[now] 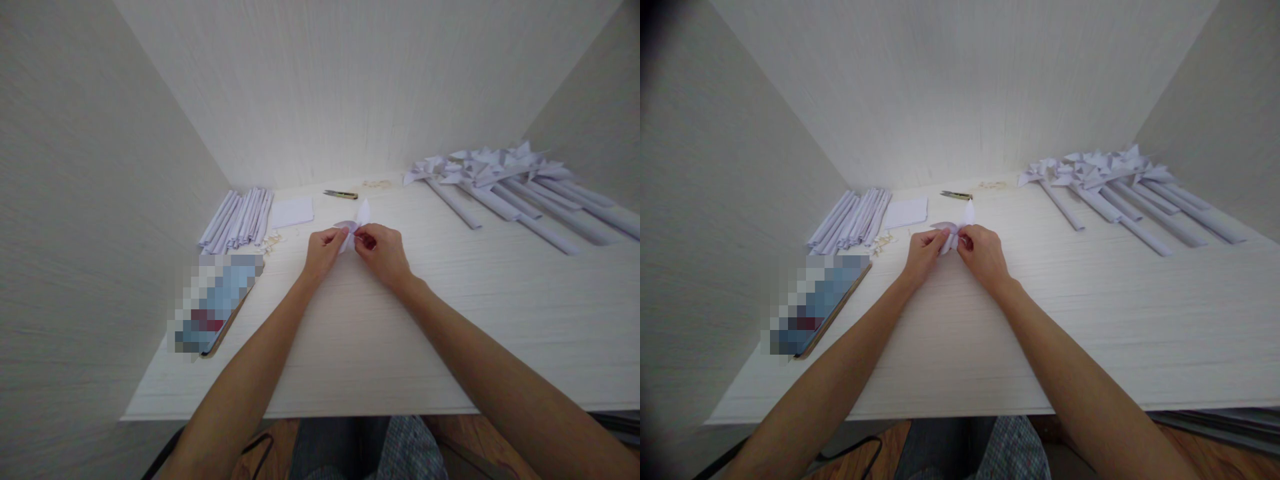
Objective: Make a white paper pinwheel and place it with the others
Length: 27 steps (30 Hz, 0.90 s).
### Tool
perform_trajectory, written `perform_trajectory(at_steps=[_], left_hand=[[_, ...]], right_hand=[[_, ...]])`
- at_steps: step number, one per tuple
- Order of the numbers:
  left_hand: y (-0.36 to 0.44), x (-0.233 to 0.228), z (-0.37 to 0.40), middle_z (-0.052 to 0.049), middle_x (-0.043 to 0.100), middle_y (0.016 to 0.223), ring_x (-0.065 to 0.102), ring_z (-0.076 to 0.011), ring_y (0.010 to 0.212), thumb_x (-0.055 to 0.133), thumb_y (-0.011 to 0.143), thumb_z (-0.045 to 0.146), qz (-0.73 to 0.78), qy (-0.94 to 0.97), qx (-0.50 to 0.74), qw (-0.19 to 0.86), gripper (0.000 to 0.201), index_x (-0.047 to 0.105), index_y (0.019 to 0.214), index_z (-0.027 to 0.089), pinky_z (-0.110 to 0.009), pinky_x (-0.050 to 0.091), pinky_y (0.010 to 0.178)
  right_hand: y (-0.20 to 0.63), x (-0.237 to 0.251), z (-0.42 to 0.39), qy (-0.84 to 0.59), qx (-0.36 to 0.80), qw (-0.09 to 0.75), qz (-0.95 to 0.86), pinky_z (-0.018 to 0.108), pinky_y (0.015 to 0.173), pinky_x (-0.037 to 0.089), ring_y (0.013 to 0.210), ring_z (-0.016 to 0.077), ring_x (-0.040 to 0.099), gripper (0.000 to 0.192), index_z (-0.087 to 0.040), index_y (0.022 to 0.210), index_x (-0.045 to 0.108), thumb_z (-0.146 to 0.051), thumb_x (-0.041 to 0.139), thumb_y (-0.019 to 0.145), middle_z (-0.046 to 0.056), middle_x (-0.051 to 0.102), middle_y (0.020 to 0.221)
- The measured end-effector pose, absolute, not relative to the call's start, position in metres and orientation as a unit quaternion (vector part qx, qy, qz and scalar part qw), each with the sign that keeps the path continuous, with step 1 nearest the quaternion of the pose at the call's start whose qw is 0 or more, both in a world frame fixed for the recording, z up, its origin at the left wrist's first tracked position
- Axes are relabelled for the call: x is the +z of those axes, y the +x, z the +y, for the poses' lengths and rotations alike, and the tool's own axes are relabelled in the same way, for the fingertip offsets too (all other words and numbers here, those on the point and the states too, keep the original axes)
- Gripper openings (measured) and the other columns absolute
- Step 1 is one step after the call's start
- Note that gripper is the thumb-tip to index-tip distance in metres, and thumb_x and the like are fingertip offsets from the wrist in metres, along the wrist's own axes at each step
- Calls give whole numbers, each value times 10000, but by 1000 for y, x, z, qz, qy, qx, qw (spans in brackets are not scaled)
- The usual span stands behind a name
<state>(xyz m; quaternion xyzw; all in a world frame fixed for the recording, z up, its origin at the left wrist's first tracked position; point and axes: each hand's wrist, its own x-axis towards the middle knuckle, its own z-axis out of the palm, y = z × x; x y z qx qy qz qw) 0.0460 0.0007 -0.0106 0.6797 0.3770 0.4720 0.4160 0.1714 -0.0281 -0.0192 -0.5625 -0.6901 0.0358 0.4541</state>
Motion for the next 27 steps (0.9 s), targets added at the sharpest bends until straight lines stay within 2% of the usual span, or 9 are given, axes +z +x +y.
perform_trajectory(at_steps=[5,11,27], left_hand=[[46,-13,3,50,300,449,274,-74,471,503,720,415,390,666,485,412,418,372,411,165,-240,226,478],[45,-16,6,41,351,461,288,-73,475,501,711,438,406,648,486,423,398,440,439,155,-237,223,470],[45,-14,4,48,300,456,229,-62,452,508,701,464,415,634,472,451,420,396,435,159,-239,168,444]], right_hand=[[172,-19,-28,-552,31,452,-701,254,593,423,580,134,521,187,-145,737,631,-78,471,668,42,598,660],[173,-18,-29,-530,58,454,-714,265,623,437,612,140,553,163,-151,760,629,-110,477,717,49,631,709],[174,-20,-29,-539,50,471,-697,260,607,415,599,136,537,161,-168,706,608,-150,460,765,32,613,670]])
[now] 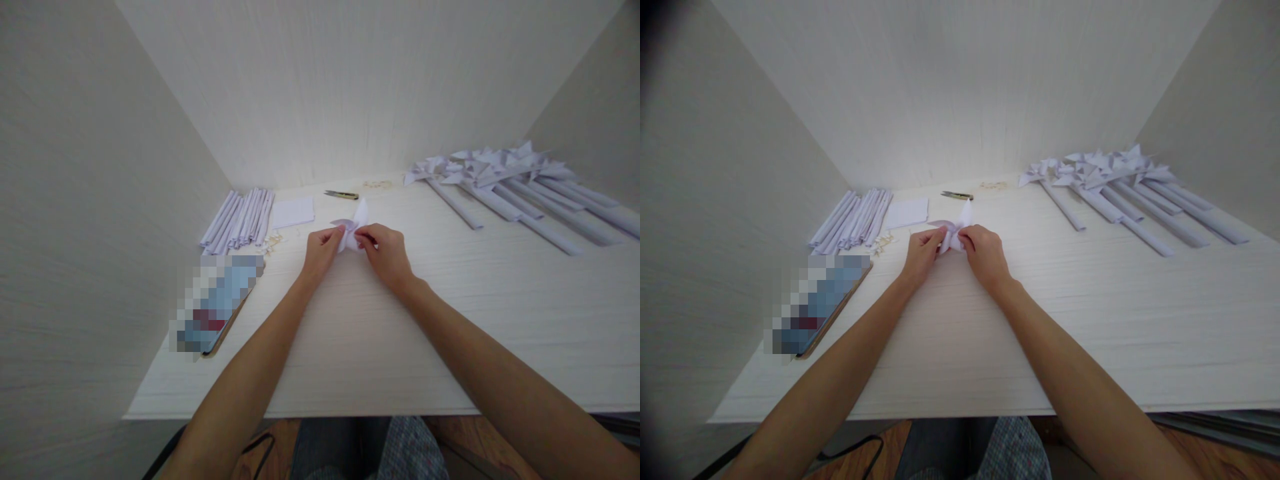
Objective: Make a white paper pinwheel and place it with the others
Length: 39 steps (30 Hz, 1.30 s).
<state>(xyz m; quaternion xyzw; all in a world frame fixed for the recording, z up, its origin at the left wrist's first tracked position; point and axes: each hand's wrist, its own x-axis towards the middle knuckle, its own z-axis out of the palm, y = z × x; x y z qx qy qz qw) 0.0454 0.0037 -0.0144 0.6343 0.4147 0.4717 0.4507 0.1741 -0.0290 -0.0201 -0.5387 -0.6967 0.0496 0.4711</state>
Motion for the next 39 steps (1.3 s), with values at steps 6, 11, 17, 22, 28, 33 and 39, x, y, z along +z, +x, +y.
perform_trajectory(at_steps=[6,11,17,22,28,33,39], left_hand=[[45,-13,3,47,317,461,232,-64,455,507,708,451,399,640,471,458,412,408,435,158,-243,174,454],[45,-10,0,51,300,447,223,-66,449,502,719,431,398,647,466,453,408,403,429,160,-244,178,453],[45,-8,0,45,335,435,270,-68,455,492,737,399,385,667,463,438,404,431,422,152,-235,216,462],[45,-10,1,39,389,462,324,-69,475,497,726,407,383,673,450,445,368,498,470,142,-220,258,470],[47,-11,2,35,440,495,388,-67,498,511,702,395,384,643,446,491,326,523,494,144,-198,344,497],[48,-12,3,27,535,605,480,-89,598,560,640,309,387,644,442,490,163,597,630,151,-217,413,592],[47,-16,7,37,503,554,454,-87,563,545,613,201,405,679,468,395,75,561,572,140,-213,376,572]], right_hand=[[174,-21,-29,-541,54,473,-693,256,596,415,587,133,538,154,-161,700,605,-150,464,762,29,608,653],[175,-21,-29,-540,53,474,-694,256,600,417,594,134,542,150,-159,710,606,-153,466,765,31,613,665],[175,-21,-29,-539,43,471,-697,253,604,412,593,132,540,142,-159,697,610,-146,482,756,30,618,660],[175,-23,-28,-533,35,478,-697,243,585,409,570,123,530,126,-163,684,608,-145,499,744,14,611,629],[175,-22,-27,-536,35,496,-682,244,570,419,549,123,540,112,-162,680,607,-150,513,740,12,611,600],[174,-21,-28,-534,50,505,-677,254,581,446,567,131,564,105,-165,711,613,-151,513,740,22,633,629],[173,-23,-27,-509,55,499,-699,259,617,473,613,135,588,130,-157,769,617,-103,516,708,43,658,724]])
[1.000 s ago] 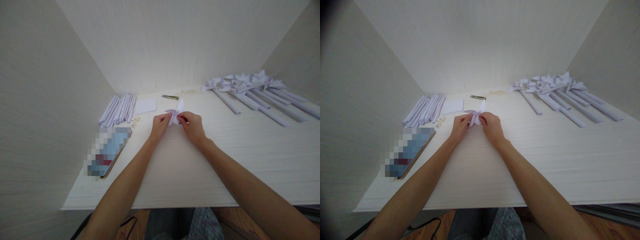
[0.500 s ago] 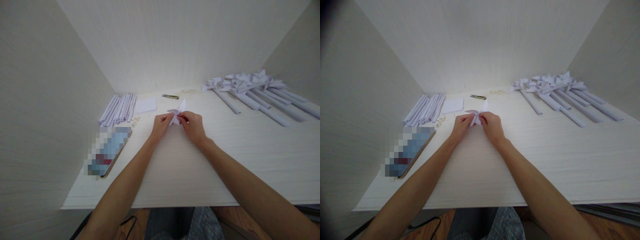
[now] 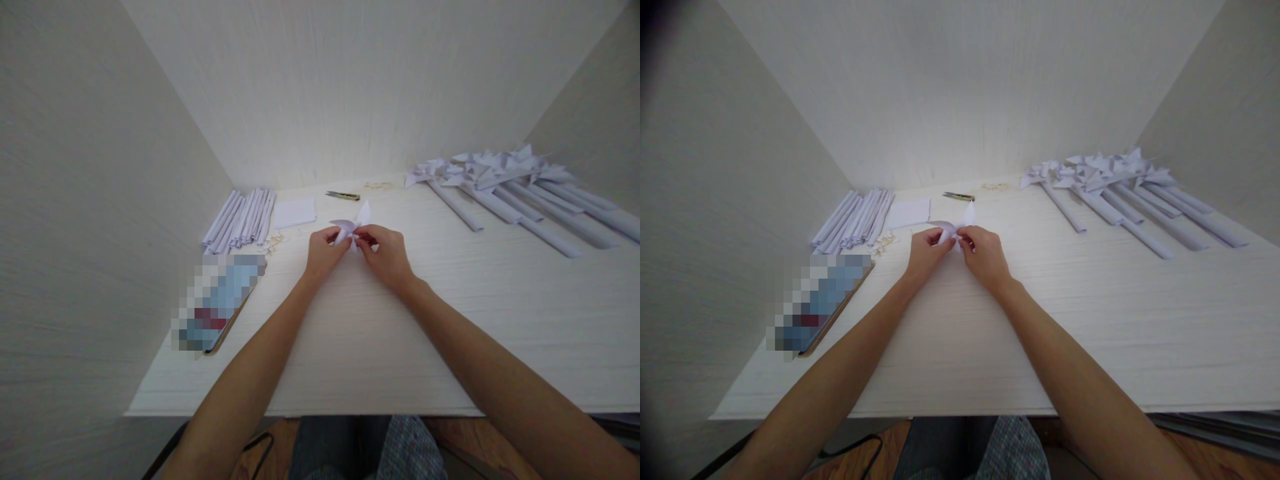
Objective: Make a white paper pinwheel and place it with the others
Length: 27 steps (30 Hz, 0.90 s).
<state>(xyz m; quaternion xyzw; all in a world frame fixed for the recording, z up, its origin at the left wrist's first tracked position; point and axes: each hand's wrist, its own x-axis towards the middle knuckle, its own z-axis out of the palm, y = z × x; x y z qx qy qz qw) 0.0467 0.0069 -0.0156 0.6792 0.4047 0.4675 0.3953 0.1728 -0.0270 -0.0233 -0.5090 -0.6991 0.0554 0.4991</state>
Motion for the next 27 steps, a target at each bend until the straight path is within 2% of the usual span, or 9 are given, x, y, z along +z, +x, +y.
perform_trajectory(at_steps=[16,22,27], left_hand=[[47,-14,3,57,379,505,368,-76,527,508,639,174,410,729,437,331,154,458,496,150,-208,302,519],[47,-16,4,54,375,517,373,-79,546,503,652,180,398,743,426,329,143,463,518,149,-208,302,527],[48,-17,4,49,410,532,400,-86,560,499,656,197,390,750,411,341,122,491,545,148,-209,327,544]], right_hand=[[171,-18,-28,-543,43,482,-687,240,542,419,531,109,507,74,-156,653,559,-92,523,650,10,560,597],[172,-19,-27,-546,68,494,-674,237,549,424,537,109,517,68,-162,653,567,-108,525,652,3,563,590],[171,-20,-27,-556,46,495,-666,234,536,407,518,103,494,79,-162,637,565,-94,527,629,-7,545,570]])
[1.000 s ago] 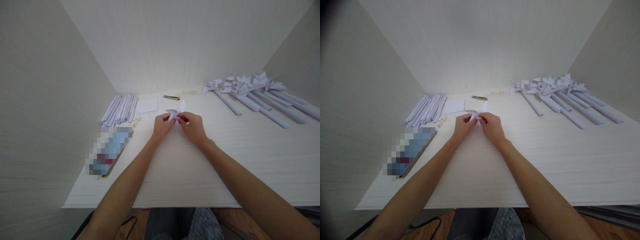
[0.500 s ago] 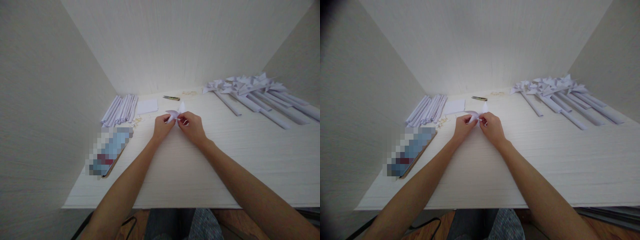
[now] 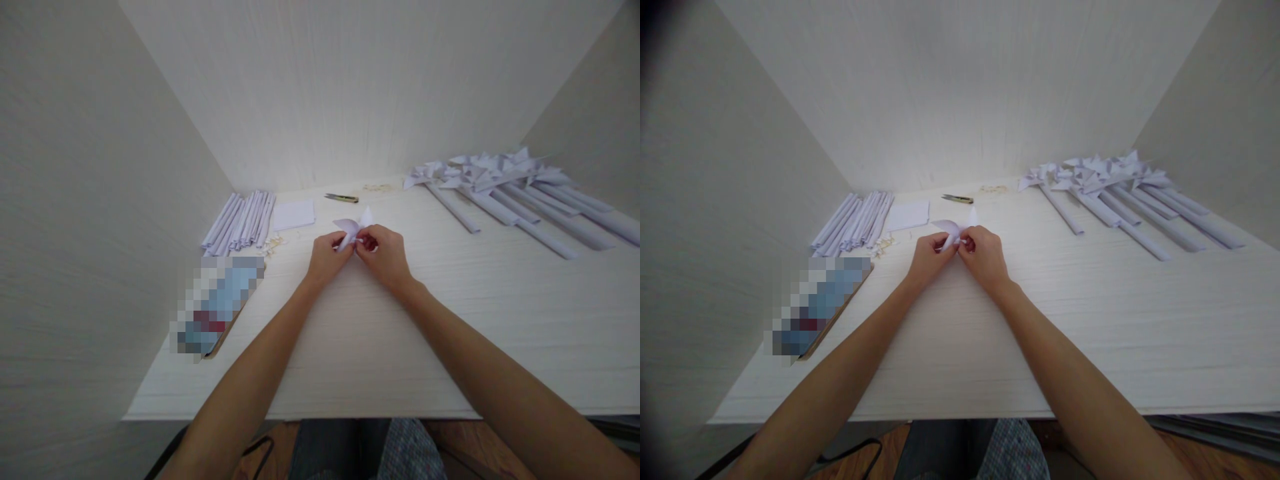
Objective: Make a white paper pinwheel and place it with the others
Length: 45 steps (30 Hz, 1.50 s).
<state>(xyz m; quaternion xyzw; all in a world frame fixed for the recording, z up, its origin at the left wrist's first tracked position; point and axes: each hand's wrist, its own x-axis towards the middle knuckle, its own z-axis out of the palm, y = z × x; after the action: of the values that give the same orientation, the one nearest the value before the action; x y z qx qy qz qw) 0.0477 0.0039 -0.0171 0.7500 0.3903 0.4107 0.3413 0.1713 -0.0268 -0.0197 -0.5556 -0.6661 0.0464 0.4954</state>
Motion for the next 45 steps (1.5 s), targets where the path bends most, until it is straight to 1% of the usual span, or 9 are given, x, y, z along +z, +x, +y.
perform_trajectory(at_steps=[7,11,15,19,24,35,39,42,45], left_hand=[[49,-13,0,36,492,562,449,-100,589,484,656,171,400,761,400,318,91,538,587,147,-212,353,572],[48,-13,1,45,462,528,424,-94,557,503,649,174,432,742,418,296,106,517,547,147,-214,346,560],[48,-12,2,41,486,546,434,-97,559,521,636,172,444,728,433,291,67,543,580,142,-217,344,553],[49,-11,0,35,504,543,443,-103,552,514,632,164,460,727,433,271,76,558,575,139,-225,346,550],[48,-12,0,23,549,580,468,-111,567,505,637,172,467,724,431,269,91,587,617,138,-234,361,567],[48,-15,1,37,489,534,432,-101,548,491,637,182,450,751,401,269,93,543,569,145,-226,351,557],[48,-15,2,41,474,527,420,-98,543,493,643,196,439,755,399,278,104,534,562,145,-224,341,551],[47,-14,2,46,458,529,411,-92,546,490,654,200,425,747,410,304,115,517,555,148,-215,326,537],[47,-13,3,52,415,517,389,-86,542,484,676,229,421,740,421,314,173,471,521,155,-209,306,523]], right_hand=[[172,-19,-28,-555,28,480,-679,246,541,396,528,118,490,87,-171,628,572,-105,520,648,1,542,574],[171,-19,-29,-532,29,477,-699,251,575,413,563,125,514,114,-165,692,596,-99,503,676,19,573,630],[170,-20,-30,-515,22,469,-717,258,612,429,596,132,533,151,-165,755,605,-85,488,704,30,595,686],[170,-20,-31,-514,11,437,-739,263,627,429,655,150,547,150,-169,765,609,-115,469,770,49,598,729],[169,-20,-33,-536,-17,388,-749,269,639,406,709,169,540,173,-171,770,610,-160,444,817,67,592,758],[168,-19,-34,-541,-57,369,-754,278,625,394,686,175,523,218,-163,778,613,-195,408,843,75,584,745],[169,-18,-35,-547,-46,382,-743,279,619,399,674,170,527,230,-165,772,623,-201,407,842,70,588,738],[171,-19,-33,-535,-17,423,-731,269,623,413,685,162,540,186,-171,758,630,-202,456,818,56,590,733],[173,-21,-30,-519,12,457,-723,262,610,421,678,154,548,151,-174,762,635,-200,491,798,48,600,733]])
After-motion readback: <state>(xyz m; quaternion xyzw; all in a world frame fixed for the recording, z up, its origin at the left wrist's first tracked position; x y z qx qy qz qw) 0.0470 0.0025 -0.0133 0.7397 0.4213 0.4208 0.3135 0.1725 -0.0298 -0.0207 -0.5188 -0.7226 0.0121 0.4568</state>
